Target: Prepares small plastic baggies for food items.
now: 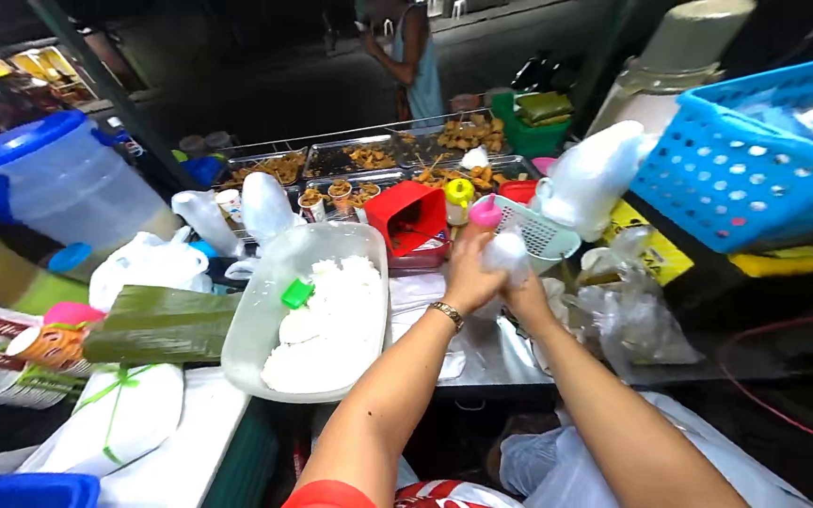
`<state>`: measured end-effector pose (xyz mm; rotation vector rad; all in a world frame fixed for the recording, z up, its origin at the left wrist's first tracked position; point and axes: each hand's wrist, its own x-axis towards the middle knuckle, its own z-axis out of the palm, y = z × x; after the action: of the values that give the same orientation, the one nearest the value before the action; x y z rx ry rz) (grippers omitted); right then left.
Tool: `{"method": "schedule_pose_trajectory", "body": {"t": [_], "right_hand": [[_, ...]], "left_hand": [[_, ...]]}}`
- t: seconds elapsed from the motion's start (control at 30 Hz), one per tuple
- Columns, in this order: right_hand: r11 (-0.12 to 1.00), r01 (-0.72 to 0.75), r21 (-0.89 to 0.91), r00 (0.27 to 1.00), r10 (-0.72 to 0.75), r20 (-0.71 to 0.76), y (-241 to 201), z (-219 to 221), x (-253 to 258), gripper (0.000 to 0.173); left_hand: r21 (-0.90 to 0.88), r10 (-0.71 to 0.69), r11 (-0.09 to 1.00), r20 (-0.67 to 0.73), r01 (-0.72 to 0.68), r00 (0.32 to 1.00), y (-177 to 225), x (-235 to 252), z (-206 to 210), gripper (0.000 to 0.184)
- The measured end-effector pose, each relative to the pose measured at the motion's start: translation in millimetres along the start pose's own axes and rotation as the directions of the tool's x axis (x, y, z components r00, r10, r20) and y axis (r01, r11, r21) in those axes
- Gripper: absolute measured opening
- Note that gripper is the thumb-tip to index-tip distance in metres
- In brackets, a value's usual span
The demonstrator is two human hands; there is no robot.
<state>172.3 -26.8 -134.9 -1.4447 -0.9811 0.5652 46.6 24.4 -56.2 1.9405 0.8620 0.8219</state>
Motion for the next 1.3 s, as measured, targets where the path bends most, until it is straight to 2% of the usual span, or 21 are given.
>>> {"method": "schedule_pose_trajectory", "body": {"t": [0.07,0.1,0.17,0.23,0.3,0.4,0.43,0.5,0.57,0.6,0.63,0.7,0.77,0.87,0.97,1.03,1.1,1.3], "right_hand": [[0.999,0.033,0.008,0.999,-0.033,0.013,4,0,-9,0.070],[0.997,0.057,-0.052,0.998,-0.056,0.018,4,1,-14,0.068],[0.974,0.054,-0.220,0.999,-0.054,0.006,-2,2,-22,0.066],[0.969,0.036,-0.245,0.999,-0.038,-0.005,-5,4,-29,0.076],[0.972,0.021,-0.235,1.000,-0.020,0.006,-5,4,-35,0.086],[0.965,-0.018,-0.261,0.999,0.027,0.030,-4,-1,-34,0.095],[0.962,-0.024,-0.273,0.999,0.034,0.030,-3,-2,-33,0.096],[0.962,-0.035,-0.270,0.999,0.044,0.029,-1,-4,-31,0.102],[0.964,-0.067,-0.257,0.995,0.082,0.049,-2,-5,-29,0.107],[0.961,-0.076,-0.265,0.992,0.099,0.074,-3,-8,-26,0.110],[0.956,-0.079,-0.283,0.988,0.113,0.106,-8,-14,-22,0.114],[0.947,-0.028,-0.319,0.987,0.076,0.139,-25,-26,-17,0.120],[0.934,0.122,-0.336,0.990,-0.090,0.108,-46,-36,-12,0.116],[0.835,0.316,-0.451,0.948,-0.294,0.120,-72,-40,-6,0.099],[0.746,0.349,-0.567,0.937,-0.279,0.210,-77,-32,-2,0.075],[0.711,0.385,-0.589,0.922,-0.326,0.209,-69,-25,0,0.063],[0.715,0.402,-0.572,0.911,-0.373,0.174,-63,-22,-2,0.057],[0.718,0.436,-0.542,0.883,-0.456,0.107,-56,-25,-13,0.050]], "left_hand": [[0.060,0.060,0.996,0.144,-0.070,0.988,5,1,4,0.092],[0.101,0.057,0.992,0.178,-0.076,0.982,6,2,6,0.092],[0.141,0.019,0.989,0.199,-0.048,0.980,2,3,8,0.080],[0.138,-0.018,0.990,0.241,-0.016,0.970,-3,3,8,0.072],[0.150,-0.049,0.989,0.292,0.005,0.955,-4,1,6,0.072],[0.316,-0.091,0.948,0.366,-0.032,0.926,13,1,-18,0.077],[0.361,-0.048,0.928,0.349,-0.087,0.936,22,0,-33,0.073],[0.383,0.157,0.892,0.234,-0.240,0.959,39,0,-73,0.057],[0.424,0.359,0.834,0.071,-0.354,0.931,48,5,-124,0.041],[0.461,0.407,0.813,-0.013,-0.356,0.913,51,9,-153,0.037],[0.507,0.396,0.807,-0.083,-0.303,0.915,52,12,-184,0.035],[0.586,0.284,0.803,-0.220,-0.106,0.933,46,15,-248,0.036],[0.623,0.134,0.771,-0.364,0.134,0.922,31,12,-308,0.040],[0.582,0.005,0.710,-0.568,0.397,0.823,-3,1,-379,0.042],[0.519,-0.071,0.637,-0.696,0.570,0.714,-32,-12,-419,0.048],[0.495,-0.098,0.593,-0.739,0.635,0.667,-48,-15,-436,0.052],[0.494,-0.113,0.570,-0.744,0.657,0.658,-63,-13,-453,0.059],[0.630,-0.210,0.495,-0.582,0.598,0.786,-91,5,-490,0.079]]}}
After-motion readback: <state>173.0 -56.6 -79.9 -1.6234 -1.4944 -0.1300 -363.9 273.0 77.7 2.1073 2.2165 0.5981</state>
